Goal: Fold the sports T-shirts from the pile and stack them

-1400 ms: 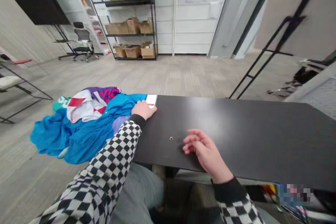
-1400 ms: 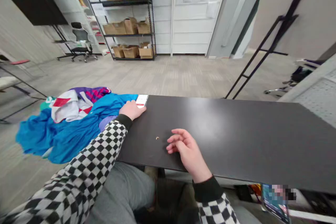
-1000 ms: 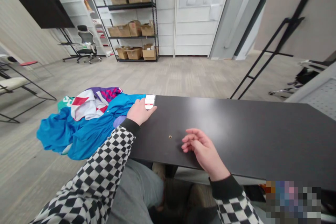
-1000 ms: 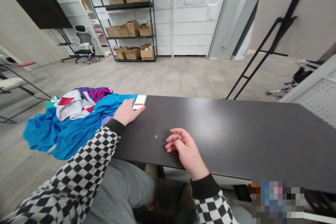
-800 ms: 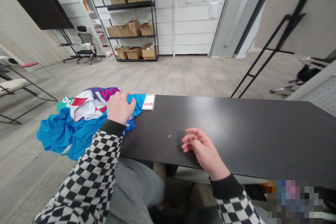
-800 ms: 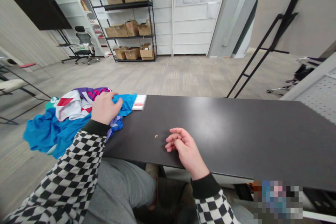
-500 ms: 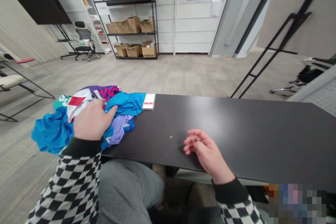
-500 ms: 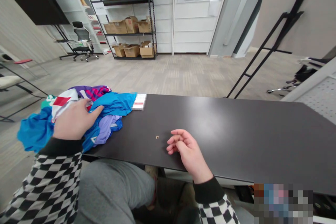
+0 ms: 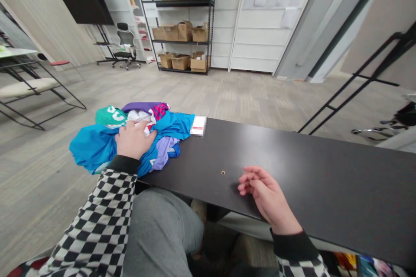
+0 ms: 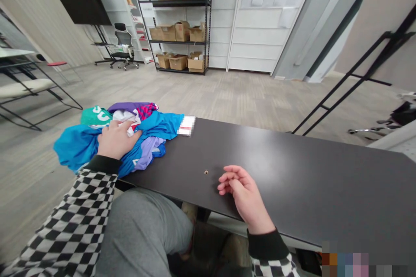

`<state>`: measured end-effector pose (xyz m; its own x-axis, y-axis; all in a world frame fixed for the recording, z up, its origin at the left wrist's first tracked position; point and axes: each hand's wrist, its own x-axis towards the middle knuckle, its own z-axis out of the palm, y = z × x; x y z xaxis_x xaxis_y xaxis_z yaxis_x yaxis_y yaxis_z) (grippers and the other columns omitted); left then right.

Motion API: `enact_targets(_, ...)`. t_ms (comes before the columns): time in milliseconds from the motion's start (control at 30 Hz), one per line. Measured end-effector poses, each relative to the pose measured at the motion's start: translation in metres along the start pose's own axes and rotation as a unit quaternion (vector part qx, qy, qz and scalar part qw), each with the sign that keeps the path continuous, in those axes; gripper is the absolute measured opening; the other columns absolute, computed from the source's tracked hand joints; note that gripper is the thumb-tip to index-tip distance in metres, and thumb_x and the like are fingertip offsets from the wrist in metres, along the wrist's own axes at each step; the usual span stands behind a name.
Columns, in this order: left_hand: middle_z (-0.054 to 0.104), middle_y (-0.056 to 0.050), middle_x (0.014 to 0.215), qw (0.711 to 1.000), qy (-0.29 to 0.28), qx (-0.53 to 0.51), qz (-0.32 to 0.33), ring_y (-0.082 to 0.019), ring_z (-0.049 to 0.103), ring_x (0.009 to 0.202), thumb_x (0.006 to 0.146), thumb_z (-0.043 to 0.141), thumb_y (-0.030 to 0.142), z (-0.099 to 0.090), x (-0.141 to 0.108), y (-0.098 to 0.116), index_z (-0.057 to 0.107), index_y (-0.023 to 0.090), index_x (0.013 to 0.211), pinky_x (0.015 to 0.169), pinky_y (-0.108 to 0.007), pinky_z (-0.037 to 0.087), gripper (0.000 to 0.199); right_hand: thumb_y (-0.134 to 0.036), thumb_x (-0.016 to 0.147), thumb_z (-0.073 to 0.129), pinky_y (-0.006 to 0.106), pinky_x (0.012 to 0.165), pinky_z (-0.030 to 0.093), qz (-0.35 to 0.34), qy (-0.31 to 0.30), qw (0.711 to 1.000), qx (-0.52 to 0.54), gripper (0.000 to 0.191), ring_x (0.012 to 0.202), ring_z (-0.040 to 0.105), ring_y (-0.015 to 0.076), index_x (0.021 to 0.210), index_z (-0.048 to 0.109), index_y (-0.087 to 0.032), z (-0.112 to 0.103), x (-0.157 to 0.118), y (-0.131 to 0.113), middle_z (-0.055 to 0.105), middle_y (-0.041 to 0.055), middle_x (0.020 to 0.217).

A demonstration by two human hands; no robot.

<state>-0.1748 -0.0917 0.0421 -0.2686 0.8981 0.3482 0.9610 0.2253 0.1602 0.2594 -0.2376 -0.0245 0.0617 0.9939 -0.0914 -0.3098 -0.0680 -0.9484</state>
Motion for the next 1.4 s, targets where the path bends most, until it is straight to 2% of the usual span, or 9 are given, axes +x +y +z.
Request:
enact_targets(200,0.079,-0.017,0.122,0.991,0.027,-0.128,0.017,-0.038,0.073,0.119,0.09,0.068,0.045,-0.036,0.03,-0.02,0.082,0.015,0.128,0.107,-0.053,0.058,0.051,-0.031,0.087,0.079,0.034,0.067,0.059,-0.012,-0.007,1.0,0.016,0.029,0.072,0.074,0.0196,0.114,0.072,-0.022,0.0,0.0,0.001,0.079,0.0033,0.092)
enact_targets(300,0.082,-0.011,0.112,0.969,0.143,-0.2,0.007,-0.034,0.077,0.108,0.087,0.07,0.05,-0.072,0.037,-0.013,0.084,0.018,0.12,0.093,-0.052,0.059,0.047,-0.035,0.091,0.079,0.034,0.068,0.06,-0.017,-0.013,1.0,0.02,0.027,0.072,0.074,0.019,0.114,0.072,-0.022,0.0,-0.003,0.0,0.078,0.0029,0.092)
enact_targets(567,0.078,0.002,0.112,0.852,0.283,-0.429,0.098,-0.025,0.08,0.103,0.093,0.074,0.038,-0.167,-0.018,0.105,0.075,0.026,0.125,0.088,-0.043,0.064,0.034,-0.033,0.092,0.08,0.035,0.069,0.067,-0.069,0.021,0.996,0.044,0.033,0.08,0.079,0.0204,0.124,0.073,-0.026,0.001,0.0,0.001,0.08,0.0042,0.108)
enact_targets(733,0.079,-0.011,0.132,0.871,-0.048,-0.393,0.291,-0.028,0.079,0.117,0.104,0.07,0.04,-0.109,-0.088,0.186,0.071,0.024,0.14,0.104,-0.049,0.066,0.04,-0.052,0.105,0.06,0.053,0.109,0.067,-0.212,0.196,0.949,-0.13,0.048,0.137,0.074,0.032,0.14,0.076,-0.022,-0.027,-0.001,0.001,0.076,0.0141,0.147)
enact_targets(867,0.072,-0.02,0.146,0.794,-0.263,-0.243,0.492,-0.039,0.075,0.13,0.091,0.088,0.052,-0.042,-0.143,0.199,0.07,0.026,0.157,0.109,-0.052,0.066,0.072,-0.058,0.1,0.073,0.068,0.141,0.028,-0.226,0.288,0.907,-0.207,0.061,0.168,0.043,0.0432,0.146,0.079,-0.018,-0.067,-0.008,-0.002,0.065,0.0171,0.164)
enact_targets(1067,0.071,-0.012,0.155,0.864,-0.115,-0.343,0.349,-0.032,0.071,0.138,0.107,0.066,0.061,-0.052,-0.097,0.176,0.066,0.031,0.158,0.118,-0.049,0.059,0.06,-0.067,0.103,0.07,0.062,0.144,0.024,-0.226,0.252,0.903,-0.266,0.075,0.17,0.039,0.0396,0.164,0.065,-0.023,-0.084,-0.004,-0.003,0.053,0.0127,0.176)
enact_targets(1133,0.054,-0.016,0.174,0.905,-0.063,-0.261,0.33,-0.042,0.051,0.161,0.094,0.08,0.07,-0.048,-0.057,0.175,0.058,0.029,0.167,0.132,-0.058,0.044,0.087,-0.068,0.102,0.072,0.064,0.143,0.025,-0.222,0.221,0.906,-0.286,0.075,0.17,0.041,0.0399,0.162,0.067,-0.024,-0.079,-0.002,-0.004,0.054,0.0125,0.175)
enact_targets(1233,0.042,-0.026,0.18,0.927,-0.159,-0.098,0.326,-0.056,0.042,0.163,0.069,0.096,0.076,-0.013,-0.016,0.177,0.039,0.025,0.18,0.129,-0.069,0.04,0.135,-0.068,0.097,0.08,0.067,0.14,0.031,-0.216,0.177,0.908,-0.313,0.072,0.164,0.049,0.0429,0.154,0.074,-0.025,-0.071,0.0,-0.006,0.062,0.0144,0.169)
enact_targets(1400,0.08,-0.017,0.126,0.881,-0.202,-0.101,0.415,-0.034,0.077,0.118,0.097,0.074,0.044,0.039,-0.026,0.157,0.078,0.021,0.141,0.106,-0.045,0.058,0.05,-0.067,0.093,0.084,0.067,0.136,0.04,-0.222,0.162,0.904,-0.326,0.067,0.154,0.06,0.0447,0.146,0.079,-0.026,-0.064,0.001,-0.009,0.071,0.0153,0.158)
